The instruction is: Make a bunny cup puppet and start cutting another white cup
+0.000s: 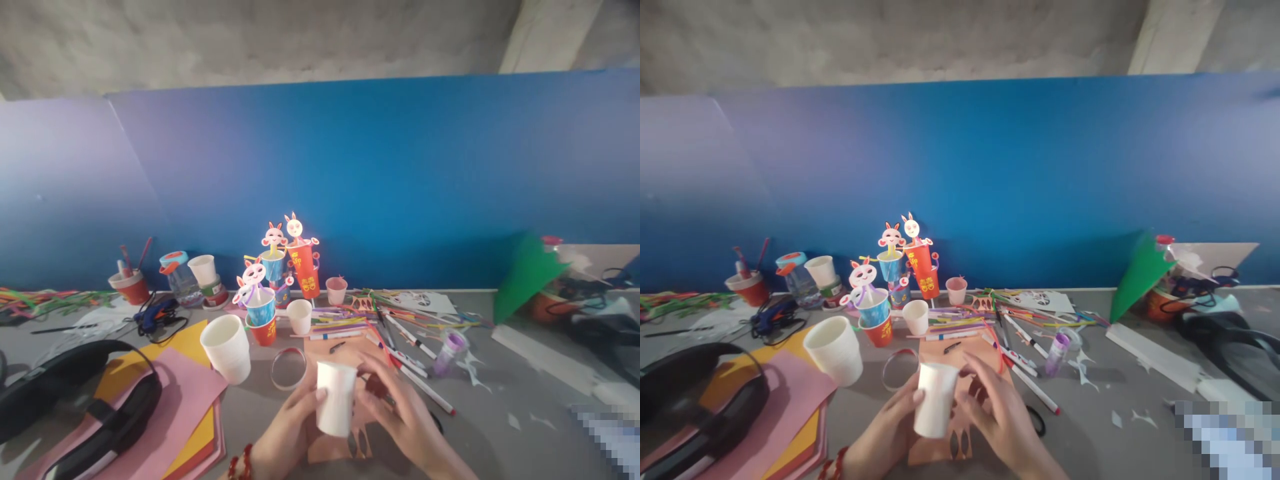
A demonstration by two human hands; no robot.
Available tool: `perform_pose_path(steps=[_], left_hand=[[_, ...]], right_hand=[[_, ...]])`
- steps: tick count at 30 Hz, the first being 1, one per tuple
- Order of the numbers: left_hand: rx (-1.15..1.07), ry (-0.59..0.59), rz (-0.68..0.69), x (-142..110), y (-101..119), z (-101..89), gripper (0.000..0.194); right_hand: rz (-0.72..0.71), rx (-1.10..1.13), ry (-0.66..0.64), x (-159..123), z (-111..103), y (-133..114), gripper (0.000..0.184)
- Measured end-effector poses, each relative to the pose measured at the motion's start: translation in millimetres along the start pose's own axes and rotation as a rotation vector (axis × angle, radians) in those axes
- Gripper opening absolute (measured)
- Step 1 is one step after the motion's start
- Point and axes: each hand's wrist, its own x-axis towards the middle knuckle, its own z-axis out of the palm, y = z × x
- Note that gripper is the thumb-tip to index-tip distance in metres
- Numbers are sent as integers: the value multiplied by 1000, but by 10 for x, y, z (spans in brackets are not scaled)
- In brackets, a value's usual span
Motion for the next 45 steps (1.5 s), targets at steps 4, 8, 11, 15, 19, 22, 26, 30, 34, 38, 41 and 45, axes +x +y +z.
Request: perform_pose_path(steps=[4, 8, 11, 15, 19, 22, 26, 30, 34, 38, 41, 45], left_hand=[[-140, 57, -4, 51, 3, -121, 32], [-214, 56, 33, 71, 37, -204, 40], [-222, 80, 24, 54, 47, -211, 41], [-133, 115, 38, 15, 28, -193, 29], [-43, 64, 143, -2, 11, -200, 56], [-8, 41, 204, -5, 20, -217, 69], [-145, -14, 126, -5, 76, -199, 44], [-382, -34, 6, 6, 153, -141, 47], [-500, 14, -44, 10, 194, -118, 47], [-475, -25, -35, 16, 190, -140, 46], [-401, -61, 18, 20, 158, -171, 42], [-295, -46, 62, 14, 90, -210, 35]], right_hand=[[53, -135, 223, 135, -307, 86, 37], [6, -273, 341, 206, -529, 109, 31], [-6, -356, 265, 208, -552, 57, 27], [99, -588, -74, 127, -533, -5, 16], [127, -781, -267, 1, -544, 42, 25], [130, -821, -335, -41, -541, 93, 33], [141, -755, -352, -41, -535, 125, 28], [115, -622, -356, -52, -560, 152, 29], [115, -597, -354, -74, -578, 174, 29], [141, -478, -330, -96, -563, 163, 43], [153, -398, -300, -105, -533, 151, 53], [135, -231, -252, -74, -508, 147, 52]])
